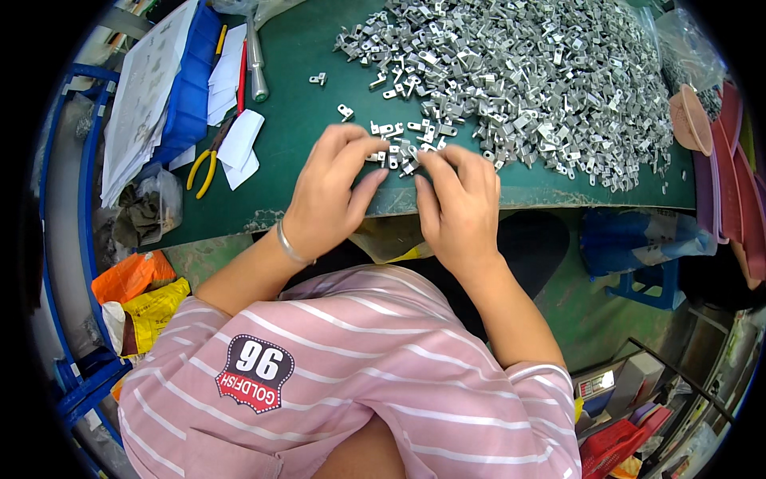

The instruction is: The person sits at a green workbench and repeatedly picks up small, silver metal components from a large pile. They manipulate the parts with both hands, appearing to join or align them, and then place the finished items back onto the table. The process is continuous and repetitive throughout the clip.

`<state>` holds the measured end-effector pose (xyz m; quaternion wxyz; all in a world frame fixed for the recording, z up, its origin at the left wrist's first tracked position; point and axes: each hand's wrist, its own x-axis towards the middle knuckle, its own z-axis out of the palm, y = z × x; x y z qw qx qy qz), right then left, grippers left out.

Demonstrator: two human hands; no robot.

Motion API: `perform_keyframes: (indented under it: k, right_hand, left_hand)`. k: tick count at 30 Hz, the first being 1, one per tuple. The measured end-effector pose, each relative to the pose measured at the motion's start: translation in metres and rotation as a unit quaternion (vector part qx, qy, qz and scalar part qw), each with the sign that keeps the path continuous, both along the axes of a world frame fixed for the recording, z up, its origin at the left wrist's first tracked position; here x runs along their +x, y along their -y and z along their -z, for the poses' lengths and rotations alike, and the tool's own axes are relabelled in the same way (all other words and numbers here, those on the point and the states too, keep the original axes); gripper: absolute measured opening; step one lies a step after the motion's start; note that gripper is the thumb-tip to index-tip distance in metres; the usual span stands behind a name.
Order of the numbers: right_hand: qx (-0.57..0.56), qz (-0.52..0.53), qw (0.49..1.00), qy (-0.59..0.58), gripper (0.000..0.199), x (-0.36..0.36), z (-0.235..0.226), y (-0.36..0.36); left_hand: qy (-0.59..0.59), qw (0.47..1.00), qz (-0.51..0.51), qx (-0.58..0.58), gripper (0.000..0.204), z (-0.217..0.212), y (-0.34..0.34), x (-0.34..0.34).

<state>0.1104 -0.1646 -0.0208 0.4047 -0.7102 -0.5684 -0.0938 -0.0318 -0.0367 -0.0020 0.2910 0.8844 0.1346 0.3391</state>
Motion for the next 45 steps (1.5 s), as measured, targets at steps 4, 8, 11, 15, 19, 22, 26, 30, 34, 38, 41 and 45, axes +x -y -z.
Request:
perform_keyframes:
  k: [4, 8, 11, 15, 19, 22, 26, 30, 34, 38, 41, 45]
  right_hand:
    - [-0.004, -0.036, 0.999, -0.008, 0.030, 0.000, 0.004, -0.006]
    - [0.013, -0.102, 0.995, -0.006, 0.030, 0.002, 0.010, 0.005]
    - [0.021, -0.090, 0.996, -0.006, 0.026, -0.005, 0.007, 0.005]
    - [0.020, -0.093, 0.995, -0.009, 0.024, -0.003, 0.008, 0.008]
    - [0.031, -0.172, 0.984, 0.015, 0.022, -0.007, 0.009, 0.019]
    - [0.013, -0.231, 0.973, -0.023, 0.021, -0.009, 0.005, 0.023]
    - [0.012, -0.028, 0.999, -0.036, 0.024, -0.007, 0.004, 0.018]
    - [0.012, -0.084, 0.995, -0.059, 0.025, 0.001, 0.010, 0.012]
    - [-0.010, -0.199, 0.978, -0.064, 0.028, 0.000, 0.005, 0.021]
    - [0.023, -0.228, 0.969, -0.094, 0.028, -0.001, 0.004, 0.018]
    - [0.032, -0.085, 0.995, -0.027, 0.026, 0.003, 0.000, -0.004]
    - [0.008, -0.067, 0.998, 0.014, 0.025, 0.009, 0.003, -0.013]
  left_hand:
    - [-0.050, 0.999, -0.015, -0.011, 0.029, 0.006, -0.003, 0.007]
    - [-0.075, 0.997, 0.001, 0.011, 0.026, 0.006, -0.006, -0.005]
    - [-0.090, 0.996, -0.011, 0.005, 0.023, 0.003, -0.004, -0.006]
    - [-0.043, 0.998, -0.013, 0.039, 0.019, 0.006, -0.009, -0.003]
    - [-0.050, 0.996, 0.022, -0.070, 0.015, 0.008, -0.008, -0.012]
    - [-0.053, 0.988, 0.045, -0.136, 0.014, -0.001, -0.003, -0.020]
    - [-0.095, 0.987, 0.073, -0.110, 0.023, -0.004, -0.002, -0.025]
    - [-0.102, 0.990, 0.097, 0.008, 0.028, 0.003, 0.002, -0.019]
    - [-0.080, 0.988, 0.132, 0.018, 0.025, 0.008, 0.004, -0.022]
    - [-0.041, 0.997, 0.065, -0.009, 0.024, 0.004, 0.009, -0.015]
    - [-0.068, 0.993, 0.091, 0.026, 0.024, 0.007, 0.007, -0.016]
    - [-0.116, 0.977, 0.169, 0.053, 0.020, 0.006, 0.005, -0.025]
